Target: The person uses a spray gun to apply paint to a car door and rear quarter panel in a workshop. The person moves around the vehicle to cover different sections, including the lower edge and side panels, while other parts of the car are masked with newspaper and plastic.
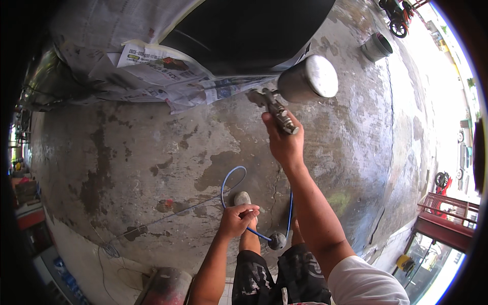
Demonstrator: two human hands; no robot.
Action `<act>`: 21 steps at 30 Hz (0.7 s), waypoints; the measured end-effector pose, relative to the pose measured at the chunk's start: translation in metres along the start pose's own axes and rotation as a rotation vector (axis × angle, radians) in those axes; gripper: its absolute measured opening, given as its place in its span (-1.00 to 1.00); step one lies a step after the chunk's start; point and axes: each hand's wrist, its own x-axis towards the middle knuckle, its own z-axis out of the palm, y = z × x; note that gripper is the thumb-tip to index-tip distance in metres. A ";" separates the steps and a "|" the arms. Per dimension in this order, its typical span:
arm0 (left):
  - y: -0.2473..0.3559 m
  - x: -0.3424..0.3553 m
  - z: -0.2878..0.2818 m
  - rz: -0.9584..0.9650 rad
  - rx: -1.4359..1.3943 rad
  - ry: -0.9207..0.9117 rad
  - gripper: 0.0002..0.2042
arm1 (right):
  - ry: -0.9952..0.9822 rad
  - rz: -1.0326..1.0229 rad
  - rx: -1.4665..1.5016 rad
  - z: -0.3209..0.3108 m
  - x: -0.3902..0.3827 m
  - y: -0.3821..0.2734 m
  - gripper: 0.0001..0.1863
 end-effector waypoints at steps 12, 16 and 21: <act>0.020 0.012 0.018 0.036 0.037 -0.091 -0.82 | 0.371 -0.171 -0.063 -0.059 -0.012 -0.024 -0.48; 0.022 0.008 0.009 0.063 0.036 -0.025 -0.80 | 0.155 -0.162 0.008 0.006 -0.029 -0.042 -0.44; 0.020 0.001 0.000 0.050 0.077 -0.009 -0.80 | -0.005 -0.074 -0.004 0.024 -0.023 -0.042 -0.39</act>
